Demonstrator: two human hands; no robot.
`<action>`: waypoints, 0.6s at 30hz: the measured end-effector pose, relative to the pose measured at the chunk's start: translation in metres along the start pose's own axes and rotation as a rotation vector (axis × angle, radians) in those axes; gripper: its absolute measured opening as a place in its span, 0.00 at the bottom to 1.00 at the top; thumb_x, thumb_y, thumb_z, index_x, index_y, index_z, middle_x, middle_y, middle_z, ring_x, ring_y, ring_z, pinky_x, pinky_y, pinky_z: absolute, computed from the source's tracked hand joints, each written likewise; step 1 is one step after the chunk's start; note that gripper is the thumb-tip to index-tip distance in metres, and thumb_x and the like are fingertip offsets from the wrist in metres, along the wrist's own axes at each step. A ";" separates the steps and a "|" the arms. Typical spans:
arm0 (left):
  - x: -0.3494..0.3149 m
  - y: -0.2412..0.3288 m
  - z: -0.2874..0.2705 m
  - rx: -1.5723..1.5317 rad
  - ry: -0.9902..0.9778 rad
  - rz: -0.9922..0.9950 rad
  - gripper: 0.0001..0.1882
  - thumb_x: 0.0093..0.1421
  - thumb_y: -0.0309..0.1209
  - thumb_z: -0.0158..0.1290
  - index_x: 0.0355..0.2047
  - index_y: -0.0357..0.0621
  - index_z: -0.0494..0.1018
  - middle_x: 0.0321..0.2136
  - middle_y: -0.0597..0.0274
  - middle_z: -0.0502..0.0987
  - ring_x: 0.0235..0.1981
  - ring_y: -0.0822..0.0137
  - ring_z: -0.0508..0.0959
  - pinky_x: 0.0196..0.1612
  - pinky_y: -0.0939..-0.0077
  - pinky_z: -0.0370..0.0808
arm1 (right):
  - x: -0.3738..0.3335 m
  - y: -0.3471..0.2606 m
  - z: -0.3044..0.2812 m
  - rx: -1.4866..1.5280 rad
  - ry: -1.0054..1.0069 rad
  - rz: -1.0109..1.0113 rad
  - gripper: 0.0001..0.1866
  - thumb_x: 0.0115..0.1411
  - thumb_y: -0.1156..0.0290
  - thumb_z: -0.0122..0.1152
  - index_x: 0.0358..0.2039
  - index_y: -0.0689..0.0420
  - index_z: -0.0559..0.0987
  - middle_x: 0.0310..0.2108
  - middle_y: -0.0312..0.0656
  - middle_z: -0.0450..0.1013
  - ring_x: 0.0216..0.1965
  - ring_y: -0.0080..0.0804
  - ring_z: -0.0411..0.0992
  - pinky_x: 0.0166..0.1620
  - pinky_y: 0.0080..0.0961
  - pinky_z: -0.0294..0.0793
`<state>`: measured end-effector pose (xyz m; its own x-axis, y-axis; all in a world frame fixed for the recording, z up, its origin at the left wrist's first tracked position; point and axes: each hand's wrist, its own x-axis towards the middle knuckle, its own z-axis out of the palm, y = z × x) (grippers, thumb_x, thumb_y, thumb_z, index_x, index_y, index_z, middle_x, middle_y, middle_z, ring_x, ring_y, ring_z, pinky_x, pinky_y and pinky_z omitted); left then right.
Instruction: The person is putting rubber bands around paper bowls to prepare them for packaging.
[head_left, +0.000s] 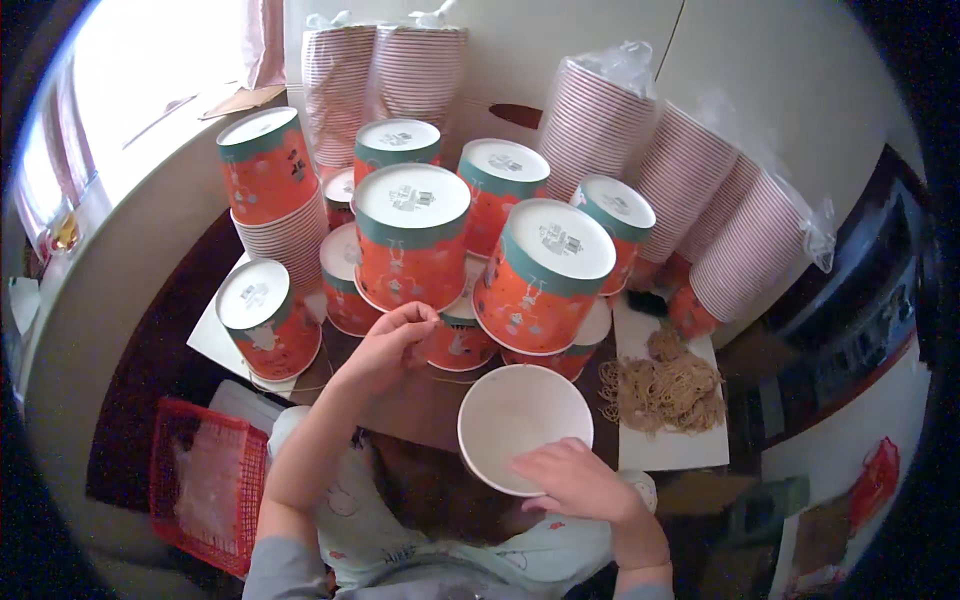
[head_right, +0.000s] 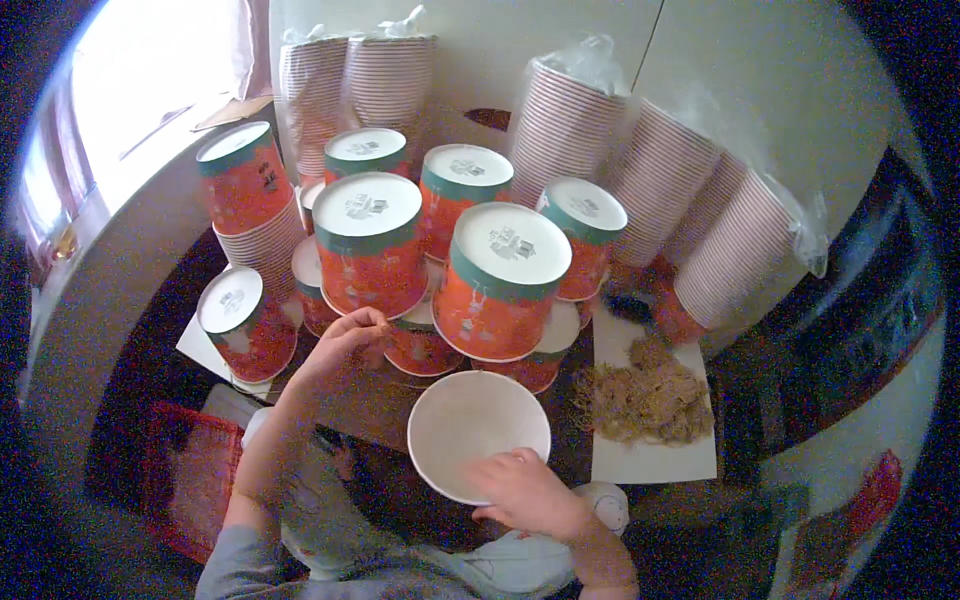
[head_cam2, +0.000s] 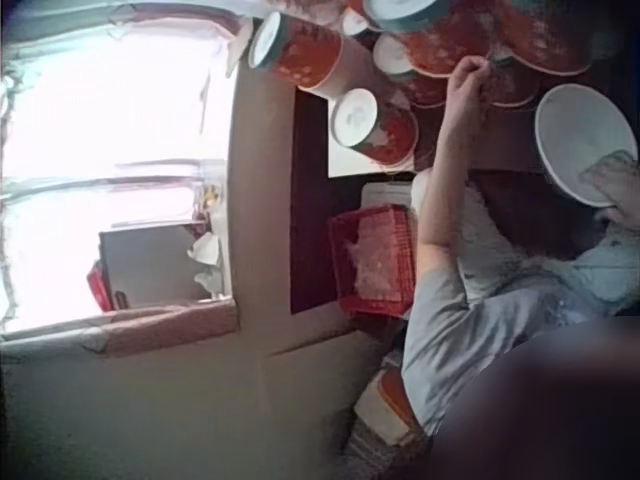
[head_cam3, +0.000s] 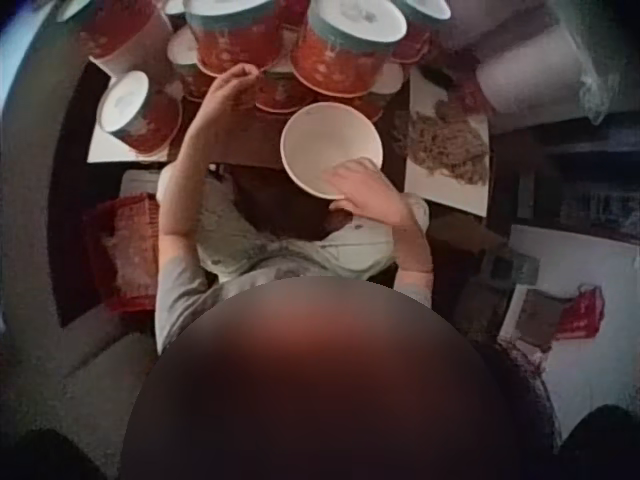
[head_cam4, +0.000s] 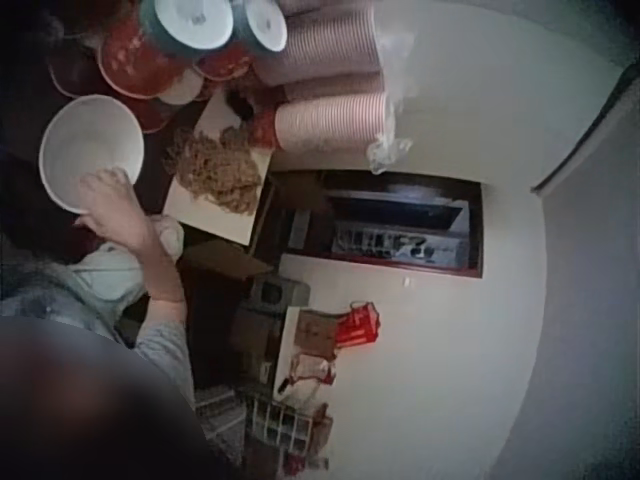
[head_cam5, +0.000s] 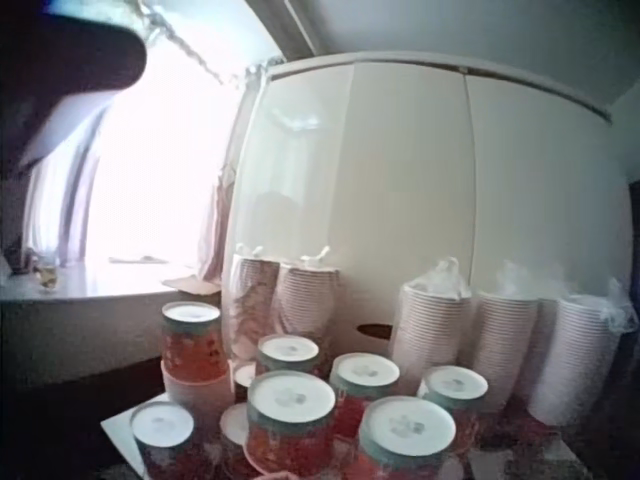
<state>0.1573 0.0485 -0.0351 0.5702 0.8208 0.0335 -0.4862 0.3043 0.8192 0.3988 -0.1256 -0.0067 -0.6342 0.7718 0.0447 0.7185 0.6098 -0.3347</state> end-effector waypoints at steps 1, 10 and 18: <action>-0.002 0.002 0.005 -0.003 -0.002 0.003 0.01 0.55 0.26 0.45 0.29 0.45 0.66 0.17 0.75 0.63 0.14 0.83 0.58 0.17 0.89 0.53 | -0.001 -0.001 0.001 -0.053 -0.101 0.031 0.19 0.43 0.71 0.59 0.40 0.52 0.73 0.36 0.39 0.72 0.40 0.34 0.68 0.46 0.31 0.62; -0.013 0.003 0.027 0.248 -0.057 -0.049 0.12 0.54 0.28 0.50 0.39 0.39 0.68 0.30 0.67 0.75 0.26 0.82 0.71 0.28 0.89 0.66 | -0.007 0.059 -0.039 0.331 -0.170 0.194 0.23 0.45 0.52 0.60 0.40 0.52 0.76 0.36 0.43 0.73 0.40 0.37 0.70 0.45 0.29 0.66; -0.011 -0.020 0.023 0.318 -0.112 -0.161 0.07 0.59 0.31 0.46 0.32 0.41 0.65 0.30 0.62 0.76 0.28 0.78 0.74 0.30 0.86 0.70 | 0.083 0.061 0.002 0.466 -0.085 0.702 0.18 0.54 0.56 0.52 0.28 0.60 0.76 0.23 0.40 0.73 0.20 0.28 0.71 0.26 0.25 0.70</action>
<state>0.1760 0.0219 -0.0388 0.7001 0.7113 -0.0625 -0.1640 0.2454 0.9554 0.3890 -0.0250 -0.0254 -0.1179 0.9160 -0.3835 0.7741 -0.1571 -0.6132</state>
